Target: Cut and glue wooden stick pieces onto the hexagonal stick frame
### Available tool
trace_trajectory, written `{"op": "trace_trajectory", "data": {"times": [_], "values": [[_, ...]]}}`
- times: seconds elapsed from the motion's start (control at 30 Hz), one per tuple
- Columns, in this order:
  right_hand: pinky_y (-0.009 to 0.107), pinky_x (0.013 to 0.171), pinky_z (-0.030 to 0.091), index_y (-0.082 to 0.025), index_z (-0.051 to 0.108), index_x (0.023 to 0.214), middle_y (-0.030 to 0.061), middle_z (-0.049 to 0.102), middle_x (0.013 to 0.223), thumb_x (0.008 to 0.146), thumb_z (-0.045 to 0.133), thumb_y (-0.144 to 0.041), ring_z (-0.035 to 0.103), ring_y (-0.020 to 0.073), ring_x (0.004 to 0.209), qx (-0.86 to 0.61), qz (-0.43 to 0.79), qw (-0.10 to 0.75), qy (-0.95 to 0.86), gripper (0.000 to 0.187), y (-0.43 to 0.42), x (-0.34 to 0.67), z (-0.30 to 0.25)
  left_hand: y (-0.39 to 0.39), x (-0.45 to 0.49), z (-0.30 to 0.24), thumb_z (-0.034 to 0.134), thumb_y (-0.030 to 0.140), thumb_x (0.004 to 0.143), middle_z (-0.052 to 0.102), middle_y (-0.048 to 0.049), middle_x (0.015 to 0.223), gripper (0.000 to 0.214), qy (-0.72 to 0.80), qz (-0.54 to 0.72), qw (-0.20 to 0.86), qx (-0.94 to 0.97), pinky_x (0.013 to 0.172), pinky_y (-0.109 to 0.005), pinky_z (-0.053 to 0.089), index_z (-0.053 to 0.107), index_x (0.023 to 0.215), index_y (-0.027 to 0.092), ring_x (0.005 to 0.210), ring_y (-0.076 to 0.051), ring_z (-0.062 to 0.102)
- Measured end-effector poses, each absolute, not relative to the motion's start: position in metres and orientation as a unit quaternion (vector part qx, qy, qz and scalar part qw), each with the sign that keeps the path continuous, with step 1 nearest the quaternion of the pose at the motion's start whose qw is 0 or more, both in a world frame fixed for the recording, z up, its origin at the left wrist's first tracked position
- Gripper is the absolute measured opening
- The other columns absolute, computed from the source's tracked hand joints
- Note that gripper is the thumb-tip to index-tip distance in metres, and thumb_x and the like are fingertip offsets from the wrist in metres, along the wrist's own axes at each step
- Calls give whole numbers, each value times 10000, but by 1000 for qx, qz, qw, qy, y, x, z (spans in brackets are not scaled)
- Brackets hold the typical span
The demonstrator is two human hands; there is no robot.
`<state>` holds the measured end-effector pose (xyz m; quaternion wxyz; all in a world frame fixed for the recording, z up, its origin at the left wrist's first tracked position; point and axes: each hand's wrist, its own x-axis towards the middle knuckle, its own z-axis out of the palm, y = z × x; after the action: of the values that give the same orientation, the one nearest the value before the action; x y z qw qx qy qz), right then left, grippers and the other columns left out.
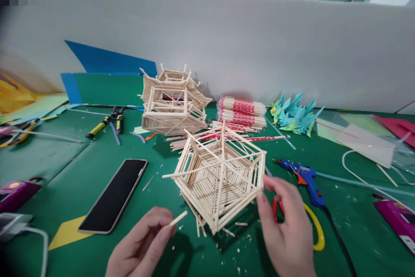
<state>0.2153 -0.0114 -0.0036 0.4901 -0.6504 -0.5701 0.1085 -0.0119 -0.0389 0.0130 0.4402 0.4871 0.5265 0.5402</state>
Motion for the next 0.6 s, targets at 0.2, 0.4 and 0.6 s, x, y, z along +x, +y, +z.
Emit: {"op": "trace_trajectory", "data": {"times": [0.2, 0.4, 0.6], "values": [[396, 899, 378, -237, 537, 1183, 70, 580, 1129, 716, 623, -517, 515, 250, 1054, -670, 311, 544, -398, 552, 25, 241, -24, -33, -4, 7, 618, 318, 768, 594, -54, 934, 153, 537, 569, 503, 367, 743, -199, 447, 604, 688, 188, 901, -168, 530], [334, 683, 500, -191, 504, 1207, 43, 667, 846, 725, 631, -491, 624, 205, 783, -594, 465, 571, -324, 581, 34, 228, -21, -29, -3, 5, 619, 334, 774, 595, -80, 1040, 173, 524, 533, 554, 367, 796, -252, 455, 603, 710, 175, 967, -197, 537], [224, 496, 471, -206, 507, 1180, -18, 640, 755, 672, 711, -374, 584, 122, 578, -547, 499, 623, -250, 573, 29, 223, -13, -24, -1, 3, 628, 320, 770, 593, -75, 992, 159, 506, 555, 538, 384, 799, -274, 464, 620, 718, 169, 949, -204, 542]]}}
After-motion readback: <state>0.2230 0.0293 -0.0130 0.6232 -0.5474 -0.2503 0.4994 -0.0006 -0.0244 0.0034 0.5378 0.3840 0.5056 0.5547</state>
